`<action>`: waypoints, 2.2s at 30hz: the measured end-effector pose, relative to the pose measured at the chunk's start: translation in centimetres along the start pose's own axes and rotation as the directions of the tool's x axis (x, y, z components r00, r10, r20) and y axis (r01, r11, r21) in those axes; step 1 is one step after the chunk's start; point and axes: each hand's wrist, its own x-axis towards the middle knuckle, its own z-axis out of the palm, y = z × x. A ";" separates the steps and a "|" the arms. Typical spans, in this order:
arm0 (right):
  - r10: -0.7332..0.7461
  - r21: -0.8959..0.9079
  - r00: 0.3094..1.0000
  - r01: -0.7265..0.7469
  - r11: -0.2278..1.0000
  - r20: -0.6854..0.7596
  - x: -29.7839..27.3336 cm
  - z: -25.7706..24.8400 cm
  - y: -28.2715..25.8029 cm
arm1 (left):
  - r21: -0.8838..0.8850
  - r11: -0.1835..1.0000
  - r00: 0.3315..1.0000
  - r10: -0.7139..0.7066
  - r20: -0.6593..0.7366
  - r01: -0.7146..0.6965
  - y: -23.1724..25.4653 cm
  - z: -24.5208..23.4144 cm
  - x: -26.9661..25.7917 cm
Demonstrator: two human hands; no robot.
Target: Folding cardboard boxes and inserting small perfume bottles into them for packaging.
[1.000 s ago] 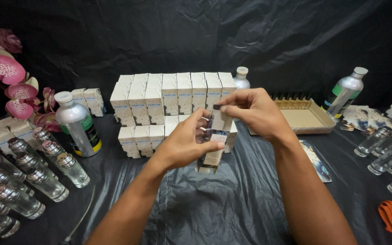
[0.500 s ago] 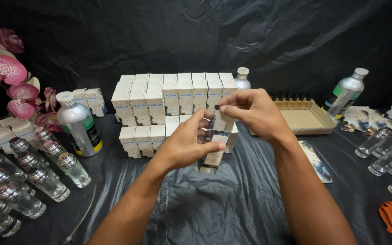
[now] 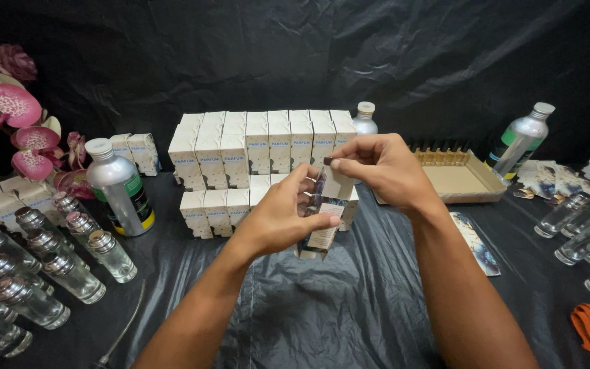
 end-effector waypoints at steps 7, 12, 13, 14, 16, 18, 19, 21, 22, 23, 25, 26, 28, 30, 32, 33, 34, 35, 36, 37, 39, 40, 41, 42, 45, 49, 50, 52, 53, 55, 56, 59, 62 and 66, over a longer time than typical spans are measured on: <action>-0.010 0.011 1.000 0.010 1.000 -0.013 -0.1 0.5 -0.3 | 0.000 1.000 1.000 0.011 -0.002 -0.011 -0.2 0.1 0.0; -0.015 -0.037 1.000 0.014 0.999 -0.016 -0.1 0.0 -0.6 | -0.009 1.000 1.000 0.009 -0.007 -0.009 -0.2 0.0 0.1; -0.015 -0.037 1.000 0.014 0.999 -0.016 0.0 0.0 -0.3 | -0.009 1.000 1.000 0.009 -0.007 -0.009 -0.3 0.1 0.1; -0.014 -0.023 1.000 0.014 1.000 -0.007 0.0 -0.1 -0.1 | -0.007 1.000 1.000 0.007 -0.005 -0.007 -0.4 0.1 0.1; -0.013 -0.009 1.000 0.013 1.000 0.003 0.0 0.1 -0.1 | -0.006 1.000 1.000 0.004 -0.002 -0.004 -0.5 0.1 0.2; -0.010 0.003 1.000 0.010 1.000 -0.002 -0.2 0.4 -0.5 | 0.002 1.000 1.000 0.004 0.007 -0.004 -0.6 0.2 0.2; -0.010 0.004 1.000 0.010 1.000 -0.001 -0.1 0.5 -0.4 | 0.002 1.000 1.000 0.004 0.007 -0.004 -0.6 0.2 0.2; -0.018 0.013 1.000 0.019 1.000 -0.014 0.0 0.6 0.0 | -0.001 1.000 1.000 0.007 0.018 -0.007 -0.7 0.3 0.2; -0.018 0.013 1.000 0.019 1.000 -0.014 0.1 0.4 0.2 | -0.001 1.000 1.000 0.007 0.018 -0.007 -0.7 0.3 0.2; -0.017 0.003 1.000 0.017 1.000 -0.012 0.2 0.2 0.3 | 0.006 1.000 1.000 0.003 0.012 -0.003 -0.7 0.3 0.3; -0.014 -0.007 1.000 0.014 1.000 -0.011 0.2 -0.1 0.3 | 0.014 1.000 1.000 0.000 0.006 0.000 -0.8 0.2 0.3; -0.013 -0.021 1.000 0.013 1.000 0.003 0.2 -0.2 0.1 | 0.007 1.000 1.000 -0.002 0.005 0.002 -0.8 0.1 0.3; -0.012 -0.035 1.000 0.012 0.999 0.014 -0.1 -0.3 -0.6 | 0.000 1.000 1.000 -0.002 0.006 0.002 -0.9 -0.1 0.3; -0.012 -0.013 0.999 0.012 1.000 0.039 -0.7 -0.2 -1.8 | 0.014 1.000 1.000 -0.026 -0.008 0.026 -0.8 -0.4 0.1; -0.025 -0.025 0.999 0.026 0.999 0.046 -0.8 -0.3 -2.0 | 0.010 1.000 1.000 -0.021 -0.004 0.022 -0.6 -0.2 0.0; -0.038 -0.036 0.998 0.040 0.999 0.053 -0.9 -0.3 -2.0 | 0.007 1.000 1.000 -0.018 0.001 0.018 -0.5 -0.2 -0.1; -0.037 -0.035 0.998 0.039 0.999 0.053 -0.7 -0.3 -1.6 | 0.006 1.000 1.000 -0.019 0.002 0.019 -0.6 -0.1 -0.1; -0.051 -0.033 0.998 0.052 0.998 0.023 -0.6 -0.3 -1.3 | 0.004 1.000 1.000 -0.015 0.012 0.015 -0.7 0.0 -0.1; -0.066 -0.031 0.998 0.065 0.997 -0.007 -0.4 -0.3 -0.9 | 0.002 1.000 1.000 -0.011 0.023 0.011 -0.8 0.0 -0.1; -0.067 -0.031 0.998 0.066 0.997 -0.006 0.0 -0.5 0.0 | 0.002 1.000 1.000 -0.010 0.022 0.010 -0.6 0.0 -0.1; -0.086 0.058 0.994 0.091 0.994 -0.072 0.9 -0.8 1.7 | -0.071 0.997 0.999 -0.005 0.037 0.008 -0.3 -0.2 0.0; -0.087 0.058 0.994 0.091 0.994 -0.072 0.9 -0.8 1.7 | -0.071 0.997 0.999 -0.005 0.036 0.008 -0.5 -0.2 0.2; -0.100 0.121 0.988 0.114 0.986 -0.121 0.8 -0.9 1.8 | -0.104 0.994 1.000 0.021 -0.014 -0.022 -0.8 -0.3 0.3; -0.109 0.183 0.979 0.140 0.973 -0.170 0.8 -0.9 1.9 | -0.135 0.989 0.997 0.045 -0.064 -0.054 -1.0 -0.3 0.5; -0.219 0.183 0.966 0.241 0.953 -0.136 0.3 -1.1 1.0 | -0.192 0.961 0.974 0.172 -0.150 -0.199 -1.3 -0.2 0.2; -0.268 0.147 0.963 0.268 0.952 -0.023 0.3 -1.4 1.1 | -0.188 0.951 0.959 0.210 -0.191 -0.246 -1.4 -0.5 0.1; -0.286 0.148 0.958 0.281 0.948 0.014 0.2 -1.3 1.2 | -0.187 0.951 0.958 0.211 -0.195 -0.247 -1.3 -0.6 0.0; -0.303 0.148 0.952 0.293 0.945 0.051 0.2 -1.4 1.5 | -0.185 0.951 0.957 0.212 -0.200 -0.249 -1.2 -0.6 0.0; -0.317 0.135 0.945 0.306 0.943 0.076 0.2 -1.4 1.6 | -0.181 0.950 0.956 0.218 -0.197 -0.254 -1.3 -0.7 0.0; -0.331 0.121 0.938 0.318 0.940 0.102 0.2 -1.5 1.8 | -0.178 0.950 0.955 0.223 -0.195 -0.258 -1.4 -0.6 0.1; -0.339 0.132 0.933 0.324 0.937 0.118 0.3 -1.6 1.8 | -0.171 0.950 0.955 0.226 -0.192 -0.259 -1.4 -0.5 0.1; -0.353 0.171 0.932 0.335 0.927 0.088 1.0 -1.9 2.9 | -0.176 0.950 0.956 0.227 -0.185 -0.259 -1.7 -0.3 0.3; -0.312 0.254 0.950 0.301 0.919 0.004 0.7 -1.5 2.5 | -0.185 0.950 0.960 0.222 -0.171 -0.253 -2.1 -0.1 0.5; -0.252 0.275 0.966 0.257 0.926 -0.054 0.3 -0.4 0.9 | -0.157 0.959 0.961 0.208 -0.180 -0.237 -1.8 -0.1 0.5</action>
